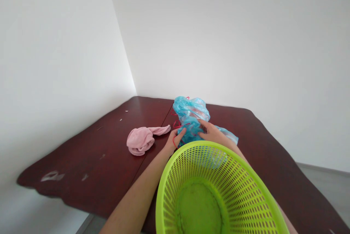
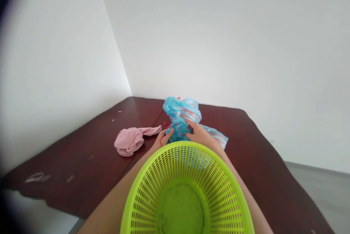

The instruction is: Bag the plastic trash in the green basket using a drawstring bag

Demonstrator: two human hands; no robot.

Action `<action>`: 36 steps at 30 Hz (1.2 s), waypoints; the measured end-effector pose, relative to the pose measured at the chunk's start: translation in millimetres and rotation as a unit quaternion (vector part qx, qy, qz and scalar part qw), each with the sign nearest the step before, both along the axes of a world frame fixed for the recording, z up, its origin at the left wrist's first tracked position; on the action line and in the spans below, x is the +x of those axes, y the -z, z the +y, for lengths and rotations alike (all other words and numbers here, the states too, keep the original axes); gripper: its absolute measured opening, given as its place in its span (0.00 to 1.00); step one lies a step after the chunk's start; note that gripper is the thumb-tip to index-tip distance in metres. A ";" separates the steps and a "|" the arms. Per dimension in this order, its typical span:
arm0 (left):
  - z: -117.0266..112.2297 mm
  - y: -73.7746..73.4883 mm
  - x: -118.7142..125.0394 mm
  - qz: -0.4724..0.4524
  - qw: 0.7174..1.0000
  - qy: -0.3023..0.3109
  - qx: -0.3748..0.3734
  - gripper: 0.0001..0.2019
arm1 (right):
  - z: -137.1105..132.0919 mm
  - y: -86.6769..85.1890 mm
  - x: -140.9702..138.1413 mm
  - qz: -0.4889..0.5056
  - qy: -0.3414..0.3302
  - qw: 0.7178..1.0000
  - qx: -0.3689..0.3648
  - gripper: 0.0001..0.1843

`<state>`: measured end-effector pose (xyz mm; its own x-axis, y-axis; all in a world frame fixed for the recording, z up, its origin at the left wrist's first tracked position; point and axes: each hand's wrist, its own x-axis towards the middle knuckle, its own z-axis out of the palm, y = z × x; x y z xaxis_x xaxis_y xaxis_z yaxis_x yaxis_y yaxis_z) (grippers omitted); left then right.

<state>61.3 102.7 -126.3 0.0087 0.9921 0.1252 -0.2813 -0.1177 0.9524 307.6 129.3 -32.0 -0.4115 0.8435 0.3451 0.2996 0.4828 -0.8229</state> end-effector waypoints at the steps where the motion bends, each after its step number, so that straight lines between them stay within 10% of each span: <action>1: 1.9 -0.1 -2.8 -0.003 1.000 -0.020 0.002 0.37 | 3.8 -4.0 4.7 0.019 0.020 1.000 0.006 0.34; 7: 17.0 1.2 -21.6 -0.033 0.992 -0.114 0.042 0.30 | 16.5 -26.5 32.6 0.198 0.193 0.961 0.023 0.32; 12: 21.1 1.5 -21.3 -0.047 0.992 -0.076 0.085 0.31 | 4.8 -40.0 36.8 0.350 0.239 0.906 -0.006 0.22; 16: 15.3 -4.6 -19.7 -0.018 0.991 -0.014 0.134 0.39 | -1.1 -47.7 32.3 0.401 0.214 0.891 -0.014 0.16; 20: 3.5 -12.7 -24.9 0.130 0.957 -0.122 0.227 0.24 | -5.3 -49.0 25.0 0.370 0.170 0.913 -0.017 0.19; 24: -10.4 -18.2 -24.8 0.206 0.926 -0.173 0.263 0.14 | -11.5 -42.3 15.6 0.245 -0.009 0.966 -0.081 0.26; 28: -19.7 -20.7 -16.1 0.285 0.910 -0.090 0.286 0.11 | -13.9 -32.8 7.0 0.144 -0.144 0.974 -0.096 0.38; 36: -29.4 -18.0 -6.1 0.311 0.916 -0.068 0.245 0.17 | -17.5 -29.2 -3.1 0.117 -0.134 0.981 -0.080 0.37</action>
<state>55.2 73.4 -108.3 0.1112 0.8153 0.5683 0.3468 -0.5678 0.7466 304.5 111.8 -2.8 -0.5518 0.7665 0.3287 -0.0273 0.3773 -0.9257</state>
